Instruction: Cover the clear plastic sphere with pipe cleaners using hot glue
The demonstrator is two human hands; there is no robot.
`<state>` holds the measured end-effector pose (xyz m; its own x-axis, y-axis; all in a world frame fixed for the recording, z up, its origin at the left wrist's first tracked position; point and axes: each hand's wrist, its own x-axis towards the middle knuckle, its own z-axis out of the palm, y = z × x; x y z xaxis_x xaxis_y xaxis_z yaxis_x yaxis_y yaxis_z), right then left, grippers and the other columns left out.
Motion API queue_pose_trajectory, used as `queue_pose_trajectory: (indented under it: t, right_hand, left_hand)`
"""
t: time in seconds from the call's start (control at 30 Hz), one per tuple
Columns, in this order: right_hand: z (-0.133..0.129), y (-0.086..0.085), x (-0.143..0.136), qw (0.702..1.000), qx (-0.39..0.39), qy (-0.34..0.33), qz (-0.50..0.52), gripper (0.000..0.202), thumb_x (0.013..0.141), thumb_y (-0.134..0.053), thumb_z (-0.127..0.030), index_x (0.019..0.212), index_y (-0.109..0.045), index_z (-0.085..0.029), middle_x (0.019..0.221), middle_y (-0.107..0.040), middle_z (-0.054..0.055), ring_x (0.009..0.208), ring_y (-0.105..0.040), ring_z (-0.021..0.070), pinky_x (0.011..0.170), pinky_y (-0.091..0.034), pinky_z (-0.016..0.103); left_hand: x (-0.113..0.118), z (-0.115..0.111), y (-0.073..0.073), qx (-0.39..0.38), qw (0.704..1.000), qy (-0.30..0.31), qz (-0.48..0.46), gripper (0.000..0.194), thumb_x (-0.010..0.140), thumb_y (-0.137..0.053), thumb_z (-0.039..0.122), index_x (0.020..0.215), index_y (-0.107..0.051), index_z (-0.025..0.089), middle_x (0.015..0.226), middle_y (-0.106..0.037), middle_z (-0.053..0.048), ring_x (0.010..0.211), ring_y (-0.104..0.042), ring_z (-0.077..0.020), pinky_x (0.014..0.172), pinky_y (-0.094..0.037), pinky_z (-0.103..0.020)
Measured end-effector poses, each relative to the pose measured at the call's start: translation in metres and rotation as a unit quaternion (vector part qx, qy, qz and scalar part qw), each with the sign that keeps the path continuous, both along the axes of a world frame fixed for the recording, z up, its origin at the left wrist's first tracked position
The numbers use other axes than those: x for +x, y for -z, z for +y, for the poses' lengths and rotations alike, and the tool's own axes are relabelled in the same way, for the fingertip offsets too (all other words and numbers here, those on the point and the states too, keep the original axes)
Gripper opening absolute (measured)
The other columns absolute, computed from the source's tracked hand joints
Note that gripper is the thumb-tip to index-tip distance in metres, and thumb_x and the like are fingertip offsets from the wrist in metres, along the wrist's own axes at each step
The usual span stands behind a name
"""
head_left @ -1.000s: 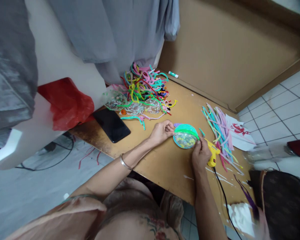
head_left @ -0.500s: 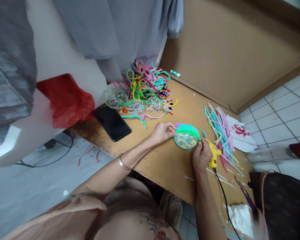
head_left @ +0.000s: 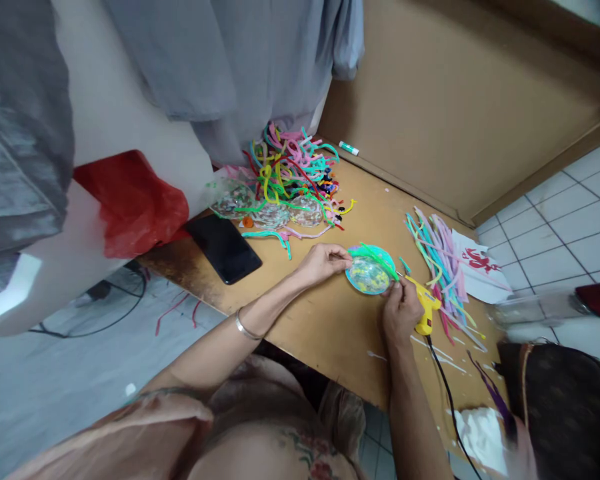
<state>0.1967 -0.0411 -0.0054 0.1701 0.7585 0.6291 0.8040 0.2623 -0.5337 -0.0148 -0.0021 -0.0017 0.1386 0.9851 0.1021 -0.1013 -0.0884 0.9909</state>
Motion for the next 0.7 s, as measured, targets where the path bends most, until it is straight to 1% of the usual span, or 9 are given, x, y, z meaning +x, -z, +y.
queue_pose_trajectory:
  t: [0.2, 0.33, 0.43, 0.5, 0.6, 0.67, 0.7]
  right_hand:
    - [0.000, -0.001, 0.000, 1.000, 0.002, -0.012, 0.003, 0.037, 0.095, -0.040, -0.041, 0.097, -0.065, -0.013, 0.065, -0.068, 0.005, 0.060, -0.065, 0.0189, 0.068, -0.049, 0.030]
    - [0.000, -0.001, 0.000, 1.000, 0.010, -0.014, -0.001, 0.037, 0.095, -0.040, -0.041, 0.097, -0.065, -0.013, 0.066, -0.068, 0.006, 0.059, -0.065, 0.0185, 0.067, -0.050, 0.030]
    - [0.001, 0.001, 0.001, 1.000, 0.019, -0.012, -0.016, 0.037, 0.096, -0.040, -0.039, 0.098, -0.066, -0.013, 0.068, -0.069, 0.007, 0.059, -0.065, 0.0185, 0.067, -0.050, 0.030]
    - [0.002, 0.003, 0.002, 0.998, 0.035, -0.008, -0.041, 0.036, 0.096, -0.039, -0.037, 0.098, -0.066, -0.013, 0.073, -0.071, 0.009, 0.064, -0.066, 0.0191, 0.068, -0.050, 0.030]
    - [0.002, 0.005, 0.005, 0.992, 0.077, 0.006, -0.099, 0.034, 0.098, -0.038, -0.033, 0.101, -0.067, -0.014, 0.086, -0.073, 0.013, 0.079, -0.069, 0.0218, 0.075, -0.050, 0.032]
    - [0.000, 0.005, 0.007, 0.984, 0.107, 0.022, -0.140, 0.032, 0.098, -0.038, -0.029, 0.103, -0.067, -0.015, 0.088, -0.073, 0.013, 0.084, -0.069, 0.0231, 0.077, -0.049, 0.033]
    - [-0.001, 0.004, 0.008, 0.979, 0.122, 0.032, -0.160, 0.031, 0.098, -0.039, -0.027, 0.104, -0.067, -0.015, 0.087, -0.073, 0.013, 0.082, -0.068, 0.0232, 0.075, -0.048, 0.033]
  left_hand:
    - [0.002, 0.001, 0.002, -0.008, 1.000, -0.006, -0.009, 0.021, 0.066, -0.078, 0.024, 0.082, -0.070, 0.013, 0.073, -0.069, -0.001, 0.065, -0.060, -0.0114, 0.065, -0.046, -0.023]
    - [0.003, 0.001, 0.000, -0.005, 0.998, -0.018, -0.054, 0.029, 0.062, -0.081, 0.020, 0.087, -0.068, 0.013, 0.076, -0.068, -0.001, 0.067, -0.060, -0.0098, 0.067, -0.049, -0.023]
    - [0.003, -0.001, -0.005, -0.012, 0.995, -0.015, -0.102, 0.036, 0.060, -0.082, 0.017, 0.092, -0.066, 0.012, 0.072, -0.065, 0.001, 0.063, -0.059, -0.0075, 0.066, -0.049, -0.022]
    - [0.003, -0.002, -0.010, -0.013, 0.990, -0.001, -0.139, 0.040, 0.059, -0.084, 0.020, 0.093, -0.066, 0.012, 0.071, -0.064, 0.002, 0.059, -0.058, -0.0066, 0.064, -0.049, -0.022]
    - [0.003, -0.004, -0.015, -0.010, 0.980, 0.014, -0.197, 0.046, 0.056, -0.088, 0.029, 0.092, -0.065, 0.012, 0.070, -0.065, 0.002, 0.057, -0.058, -0.0070, 0.061, -0.049, -0.022]
    - [0.003, -0.005, -0.018, -0.007, 0.973, 0.015, -0.228, 0.049, 0.053, -0.090, 0.034, 0.090, -0.065, 0.013, 0.071, -0.065, 0.002, 0.057, -0.059, -0.0076, 0.060, -0.050, -0.023]
    - [0.003, -0.006, -0.020, -0.004, 0.971, 0.014, -0.239, 0.050, 0.053, -0.090, 0.037, 0.089, -0.065, 0.013, 0.071, -0.065, 0.002, 0.057, -0.059, -0.0079, 0.060, -0.050, -0.023]
